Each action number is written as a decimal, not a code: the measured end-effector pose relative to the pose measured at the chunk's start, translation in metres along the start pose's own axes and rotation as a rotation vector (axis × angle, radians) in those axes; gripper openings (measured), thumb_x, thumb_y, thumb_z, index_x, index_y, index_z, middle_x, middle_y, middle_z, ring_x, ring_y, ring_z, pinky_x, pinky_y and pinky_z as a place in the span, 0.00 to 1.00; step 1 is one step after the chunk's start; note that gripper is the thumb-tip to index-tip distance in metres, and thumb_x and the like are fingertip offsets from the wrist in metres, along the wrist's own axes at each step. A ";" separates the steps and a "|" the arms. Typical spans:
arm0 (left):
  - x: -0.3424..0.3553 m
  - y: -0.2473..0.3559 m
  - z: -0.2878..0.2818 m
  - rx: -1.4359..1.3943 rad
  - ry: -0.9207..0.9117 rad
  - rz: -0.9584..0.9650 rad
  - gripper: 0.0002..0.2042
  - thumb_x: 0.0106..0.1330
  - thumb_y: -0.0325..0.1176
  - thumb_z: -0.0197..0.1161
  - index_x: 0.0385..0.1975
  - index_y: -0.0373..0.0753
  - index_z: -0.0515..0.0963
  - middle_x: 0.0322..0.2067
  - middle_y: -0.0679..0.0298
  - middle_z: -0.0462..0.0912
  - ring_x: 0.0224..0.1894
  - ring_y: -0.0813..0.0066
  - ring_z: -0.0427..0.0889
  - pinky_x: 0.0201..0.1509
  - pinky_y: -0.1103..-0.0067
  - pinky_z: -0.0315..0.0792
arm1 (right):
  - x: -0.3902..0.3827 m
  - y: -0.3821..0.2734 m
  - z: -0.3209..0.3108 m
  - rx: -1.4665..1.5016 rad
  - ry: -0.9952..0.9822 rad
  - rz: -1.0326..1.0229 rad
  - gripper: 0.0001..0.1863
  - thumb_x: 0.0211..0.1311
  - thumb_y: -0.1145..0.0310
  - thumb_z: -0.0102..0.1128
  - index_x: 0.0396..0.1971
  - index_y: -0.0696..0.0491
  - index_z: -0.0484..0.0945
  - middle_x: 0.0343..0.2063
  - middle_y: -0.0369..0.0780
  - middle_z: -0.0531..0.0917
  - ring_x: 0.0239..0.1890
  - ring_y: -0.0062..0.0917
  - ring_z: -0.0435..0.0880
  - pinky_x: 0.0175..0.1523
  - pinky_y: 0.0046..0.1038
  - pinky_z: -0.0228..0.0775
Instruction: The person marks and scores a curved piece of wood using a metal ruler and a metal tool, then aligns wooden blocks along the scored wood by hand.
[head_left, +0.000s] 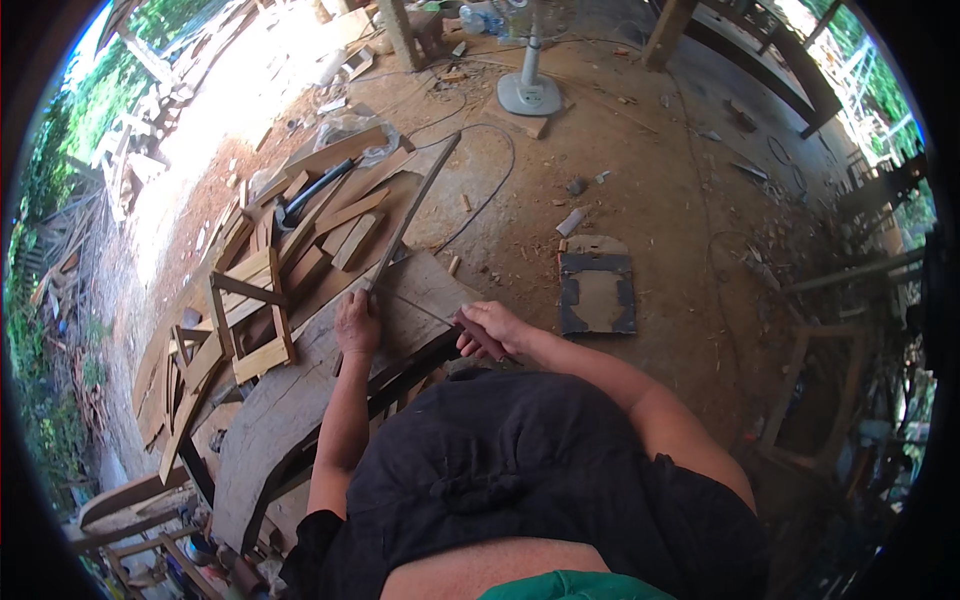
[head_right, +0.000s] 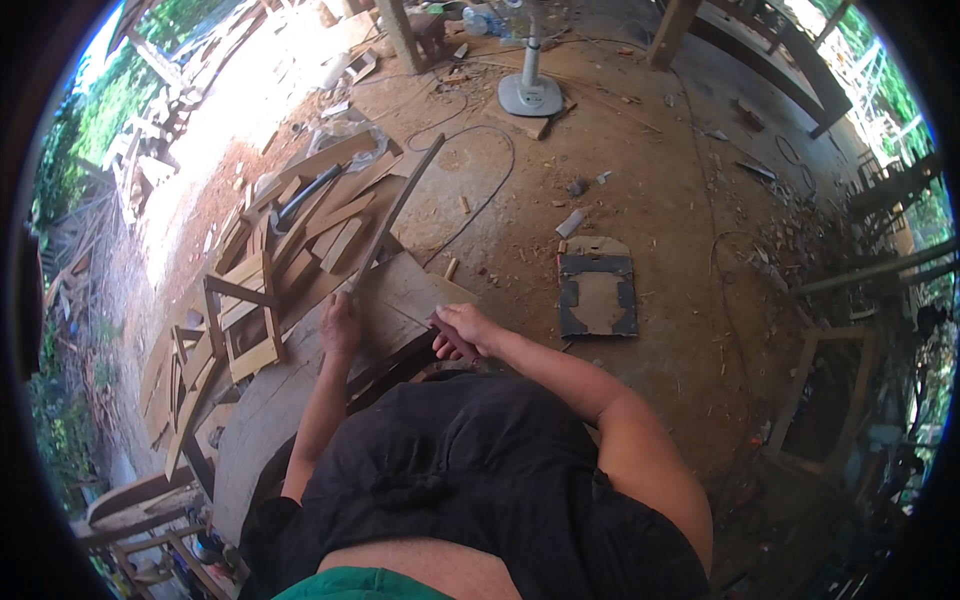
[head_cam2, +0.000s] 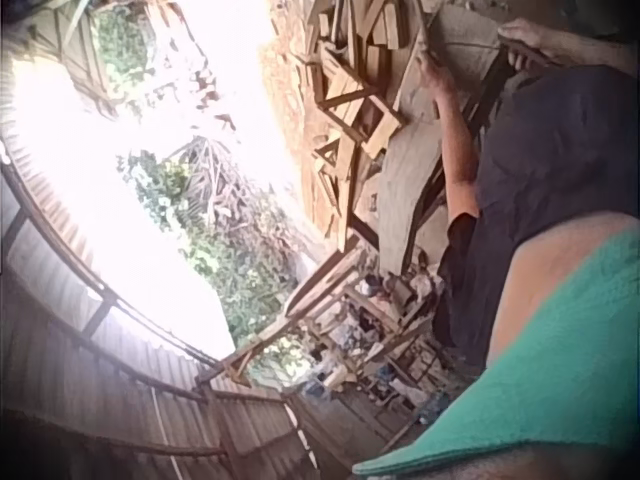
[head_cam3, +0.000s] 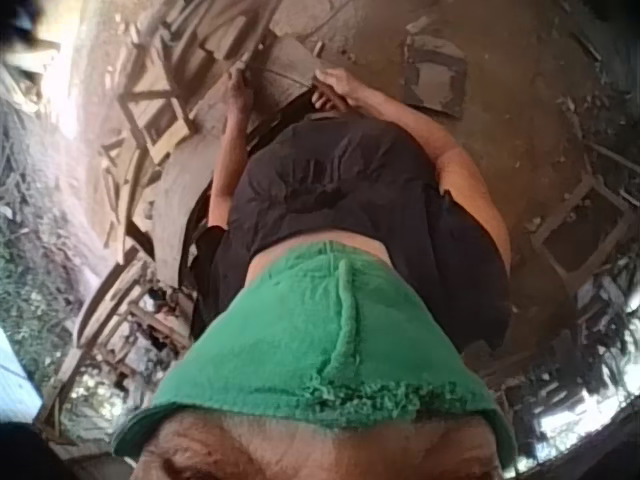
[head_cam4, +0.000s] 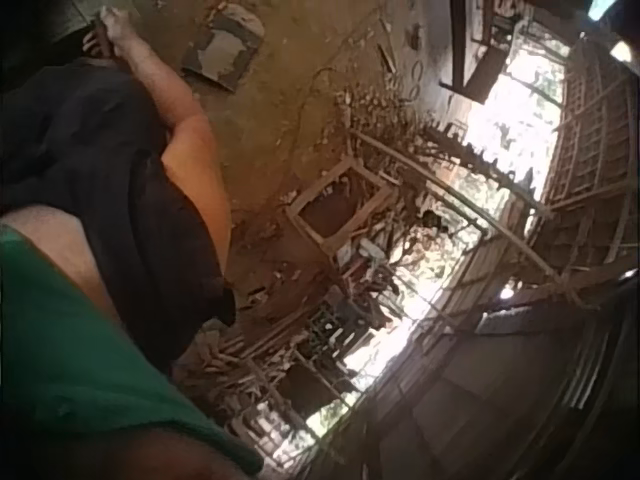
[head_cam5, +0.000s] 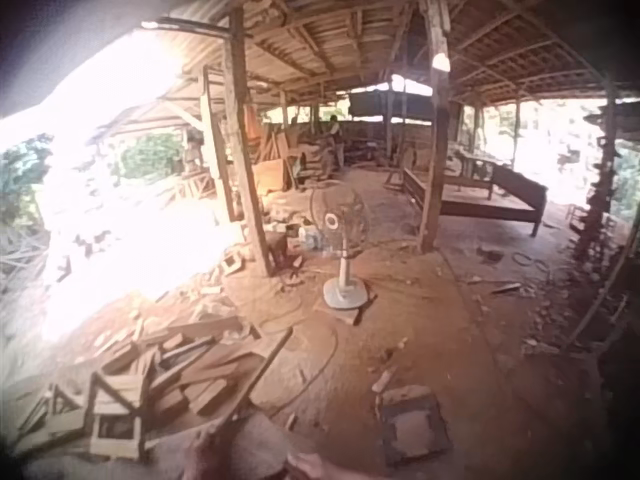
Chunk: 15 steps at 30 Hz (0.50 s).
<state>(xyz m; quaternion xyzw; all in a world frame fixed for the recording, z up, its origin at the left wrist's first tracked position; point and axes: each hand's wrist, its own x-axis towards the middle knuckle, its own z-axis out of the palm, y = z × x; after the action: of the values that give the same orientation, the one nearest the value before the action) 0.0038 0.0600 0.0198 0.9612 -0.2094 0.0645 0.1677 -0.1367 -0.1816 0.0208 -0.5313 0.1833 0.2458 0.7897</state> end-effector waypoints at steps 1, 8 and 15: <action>-0.001 -0.001 0.002 0.001 0.005 0.004 0.07 0.61 0.35 0.58 0.33 0.39 0.72 0.34 0.53 0.75 0.41 0.51 0.75 0.43 0.62 0.70 | 0.001 -0.002 -0.005 0.130 -0.042 0.096 0.20 0.73 0.53 0.40 0.43 0.54 0.71 0.27 0.43 0.82 0.24 0.28 0.84 0.23 0.28 0.76; 0.010 -0.008 0.012 0.003 0.089 0.032 0.08 0.62 0.36 0.58 0.32 0.39 0.72 0.33 0.54 0.76 0.39 0.51 0.76 0.41 0.62 0.72 | 0.024 -0.005 -0.015 0.308 -0.066 0.353 0.18 0.72 0.54 0.42 0.44 0.53 0.73 0.27 0.41 0.79 0.21 0.25 0.80 0.22 0.30 0.73; 0.007 -0.013 0.011 -0.011 0.027 0.002 0.10 0.63 0.39 0.57 0.33 0.39 0.73 0.32 0.54 0.76 0.40 0.51 0.76 0.42 0.62 0.71 | 0.019 -0.019 -0.004 0.312 -0.139 0.338 0.16 0.69 0.56 0.50 0.45 0.52 0.72 0.19 0.36 0.78 0.15 0.19 0.76 0.18 0.23 0.70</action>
<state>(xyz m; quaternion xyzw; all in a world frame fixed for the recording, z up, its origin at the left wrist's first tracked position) 0.0159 0.0644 0.0066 0.9591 -0.2083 0.0766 0.1756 -0.1102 -0.1875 0.0235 -0.3463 0.2505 0.3794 0.8206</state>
